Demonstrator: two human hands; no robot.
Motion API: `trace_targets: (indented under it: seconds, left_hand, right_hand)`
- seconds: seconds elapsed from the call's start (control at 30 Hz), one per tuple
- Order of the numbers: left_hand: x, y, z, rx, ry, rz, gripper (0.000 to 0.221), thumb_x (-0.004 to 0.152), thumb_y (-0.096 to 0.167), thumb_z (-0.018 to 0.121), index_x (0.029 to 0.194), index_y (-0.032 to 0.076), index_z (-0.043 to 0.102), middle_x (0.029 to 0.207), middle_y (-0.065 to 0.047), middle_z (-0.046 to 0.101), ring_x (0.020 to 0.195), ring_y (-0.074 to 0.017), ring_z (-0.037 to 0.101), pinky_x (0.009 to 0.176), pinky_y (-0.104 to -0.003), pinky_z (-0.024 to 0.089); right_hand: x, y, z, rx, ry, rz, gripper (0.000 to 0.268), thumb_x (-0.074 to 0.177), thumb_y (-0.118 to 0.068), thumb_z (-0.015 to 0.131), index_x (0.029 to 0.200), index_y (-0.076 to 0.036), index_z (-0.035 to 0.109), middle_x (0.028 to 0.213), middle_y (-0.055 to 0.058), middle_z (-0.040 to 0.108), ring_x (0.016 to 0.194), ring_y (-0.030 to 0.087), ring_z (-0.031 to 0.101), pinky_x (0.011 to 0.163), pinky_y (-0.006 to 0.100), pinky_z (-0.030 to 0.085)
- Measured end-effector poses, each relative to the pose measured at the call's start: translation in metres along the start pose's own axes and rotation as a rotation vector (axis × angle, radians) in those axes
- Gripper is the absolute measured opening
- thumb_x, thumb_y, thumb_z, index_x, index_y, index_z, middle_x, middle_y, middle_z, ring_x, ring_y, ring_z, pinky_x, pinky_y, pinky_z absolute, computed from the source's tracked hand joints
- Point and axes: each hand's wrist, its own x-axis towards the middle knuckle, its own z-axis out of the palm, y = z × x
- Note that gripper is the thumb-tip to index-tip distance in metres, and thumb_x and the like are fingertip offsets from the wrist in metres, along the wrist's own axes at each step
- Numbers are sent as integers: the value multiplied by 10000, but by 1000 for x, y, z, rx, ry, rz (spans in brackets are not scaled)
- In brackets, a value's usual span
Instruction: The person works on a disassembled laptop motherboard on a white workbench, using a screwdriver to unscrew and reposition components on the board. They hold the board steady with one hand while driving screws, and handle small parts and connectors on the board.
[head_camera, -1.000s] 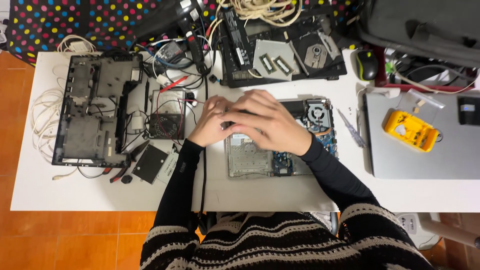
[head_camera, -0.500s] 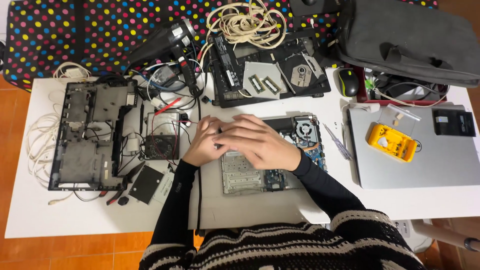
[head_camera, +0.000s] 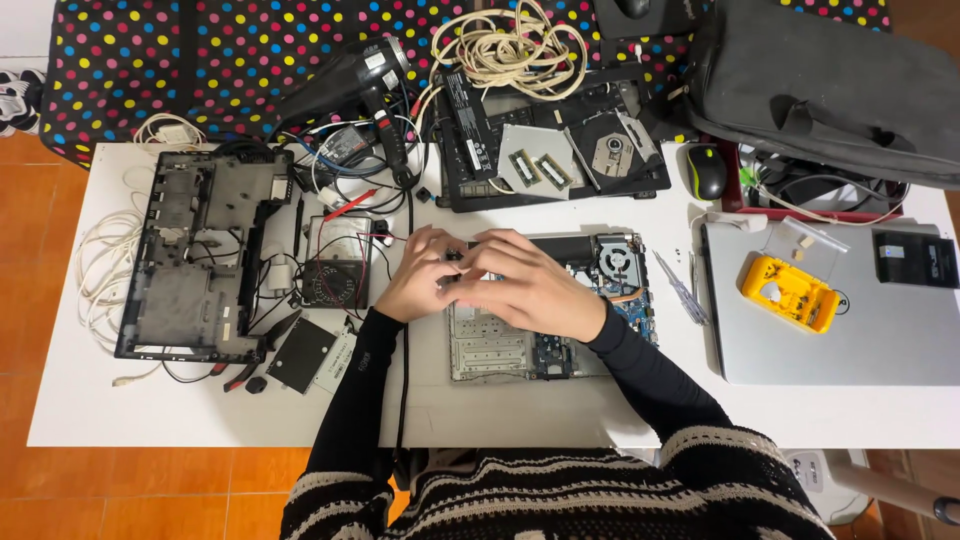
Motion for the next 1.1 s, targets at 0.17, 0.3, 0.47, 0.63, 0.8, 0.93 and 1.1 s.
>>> trace_targets:
  seconds: [0.17,0.3,0.47,0.63,0.8,0.93,1.1]
  left_hand:
    - [-2,-1,3,46,-59,-26,186,784,295,807,889,146,768,1206,-57,619,1274,-315,471,1175,-548,294]
    - [-13,-15,16,107,-70,-36,237,863,265,755,1056,133,797,1266,-55,618,1332,-303,459,1212,-534,300]
    - [3,-1,-2,33,-112,-46,268,795,327,794,990,144,809,1268,-80,617,1303,-341,441,1166,-569,279]
    - [8,11,-12,-58,-153,-119,447,611,411,893,948,130,808,1243,-119,599,1276,-407,398,1109,-577,281]
    - [0,0,-2,-20,-140,-93,461,628,404,902,1009,158,817,1293,-104,601,1323,-398,405,1149,-581,291]
    - [-3,0,-3,7,-133,-72,467,653,418,906,1032,162,817,1318,-112,597,1342,-396,411,1169,-590,283]
    - [6,8,-11,-47,-131,-87,578,552,451,900,1011,117,796,1281,-131,603,1297,-412,409,1121,-582,288]
  right_hand:
    - [3,-2,3,46,8,-4,404,834,-52,763,1225,-134,704,1138,66,629,1148,307,599,1103,445,465]
    - [3,-4,2,57,-28,-21,518,795,80,655,1275,-113,679,1209,66,673,1189,290,614,1158,453,454]
    - [2,-7,-2,69,-57,-27,547,808,80,663,1299,-161,687,1129,48,660,1174,273,611,1171,460,435]
    - [0,-5,3,77,-56,-45,578,800,93,656,1309,-178,692,1091,41,651,1166,264,615,1170,460,441]
    - [0,-3,4,76,-28,-35,554,801,66,690,1299,-178,693,1088,37,648,1175,294,593,1122,445,461]
    - [-4,-1,10,85,-37,-23,539,813,57,691,1302,-172,701,1083,42,654,1165,296,594,1107,443,463]
    - [-2,-5,8,85,-31,-60,427,888,-11,744,1280,-176,708,1033,41,622,1147,268,620,1143,457,454]
